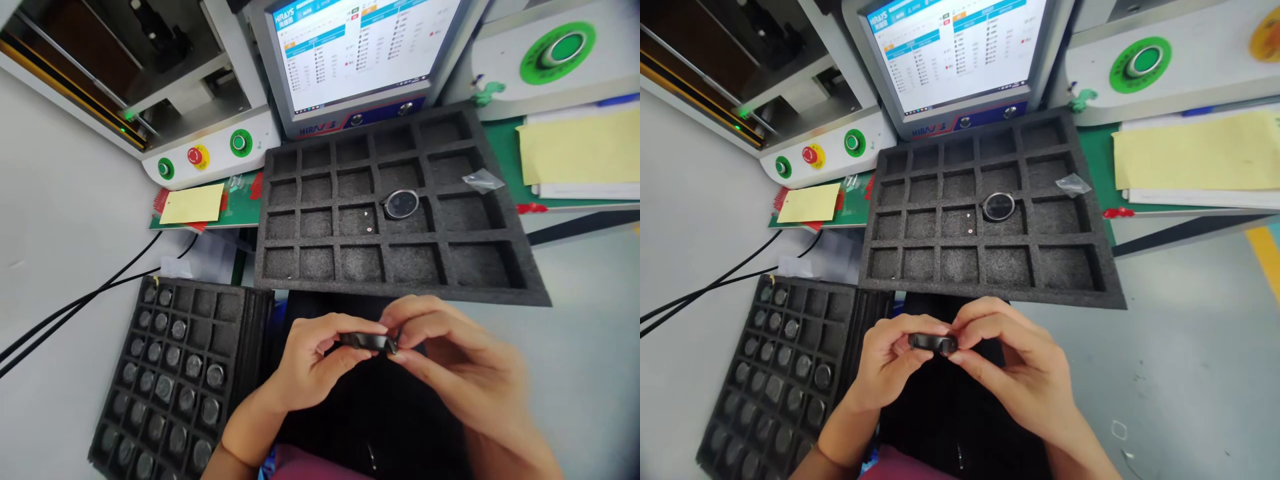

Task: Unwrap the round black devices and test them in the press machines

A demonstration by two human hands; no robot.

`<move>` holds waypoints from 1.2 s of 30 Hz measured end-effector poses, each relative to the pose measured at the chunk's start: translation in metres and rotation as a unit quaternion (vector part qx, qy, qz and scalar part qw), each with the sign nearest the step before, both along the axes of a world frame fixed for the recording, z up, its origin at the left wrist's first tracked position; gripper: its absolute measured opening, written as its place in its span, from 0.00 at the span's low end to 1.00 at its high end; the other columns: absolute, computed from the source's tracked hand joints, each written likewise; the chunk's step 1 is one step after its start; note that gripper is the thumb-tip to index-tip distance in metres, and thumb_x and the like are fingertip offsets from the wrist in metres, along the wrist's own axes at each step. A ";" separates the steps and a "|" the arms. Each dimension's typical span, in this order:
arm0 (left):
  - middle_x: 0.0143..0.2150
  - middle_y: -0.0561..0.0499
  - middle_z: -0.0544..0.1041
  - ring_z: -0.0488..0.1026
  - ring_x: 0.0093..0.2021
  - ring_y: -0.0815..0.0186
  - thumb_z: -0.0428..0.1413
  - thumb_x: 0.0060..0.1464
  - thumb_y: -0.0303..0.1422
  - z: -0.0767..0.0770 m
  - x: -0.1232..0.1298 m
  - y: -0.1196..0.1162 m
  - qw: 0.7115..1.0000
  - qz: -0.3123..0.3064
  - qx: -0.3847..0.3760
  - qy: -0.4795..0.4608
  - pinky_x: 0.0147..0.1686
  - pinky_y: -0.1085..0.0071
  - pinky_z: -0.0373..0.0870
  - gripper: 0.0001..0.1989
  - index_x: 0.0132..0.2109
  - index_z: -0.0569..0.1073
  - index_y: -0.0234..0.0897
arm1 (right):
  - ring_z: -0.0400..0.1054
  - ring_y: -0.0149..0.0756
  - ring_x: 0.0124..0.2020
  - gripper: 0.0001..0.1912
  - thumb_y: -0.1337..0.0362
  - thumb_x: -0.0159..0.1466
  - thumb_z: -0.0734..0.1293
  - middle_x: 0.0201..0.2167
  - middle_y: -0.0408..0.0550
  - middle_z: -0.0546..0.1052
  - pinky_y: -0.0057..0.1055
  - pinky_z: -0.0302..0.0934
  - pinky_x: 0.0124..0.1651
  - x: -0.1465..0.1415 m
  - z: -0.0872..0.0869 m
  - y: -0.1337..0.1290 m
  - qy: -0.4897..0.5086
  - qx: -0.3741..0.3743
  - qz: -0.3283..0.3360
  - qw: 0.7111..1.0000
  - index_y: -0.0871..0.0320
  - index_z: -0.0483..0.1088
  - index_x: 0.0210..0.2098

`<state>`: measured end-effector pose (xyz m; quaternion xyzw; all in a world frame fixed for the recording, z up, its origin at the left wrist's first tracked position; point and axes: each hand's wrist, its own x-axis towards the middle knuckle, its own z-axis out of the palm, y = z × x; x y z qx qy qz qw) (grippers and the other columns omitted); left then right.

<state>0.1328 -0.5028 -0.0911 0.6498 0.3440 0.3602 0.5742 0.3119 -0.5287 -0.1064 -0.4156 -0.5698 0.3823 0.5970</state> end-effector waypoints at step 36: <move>0.44 0.49 0.83 0.80 0.41 0.68 0.58 0.60 0.27 -0.011 0.019 0.036 1.000 -0.019 0.015 -0.010 0.42 0.78 0.74 0.14 0.52 0.77 0.44 | 0.77 0.32 0.35 0.05 0.75 0.62 0.70 0.35 0.50 0.81 0.27 0.73 0.37 0.009 -0.014 0.021 -0.002 0.083 -0.108 0.991 0.60 0.74 0.35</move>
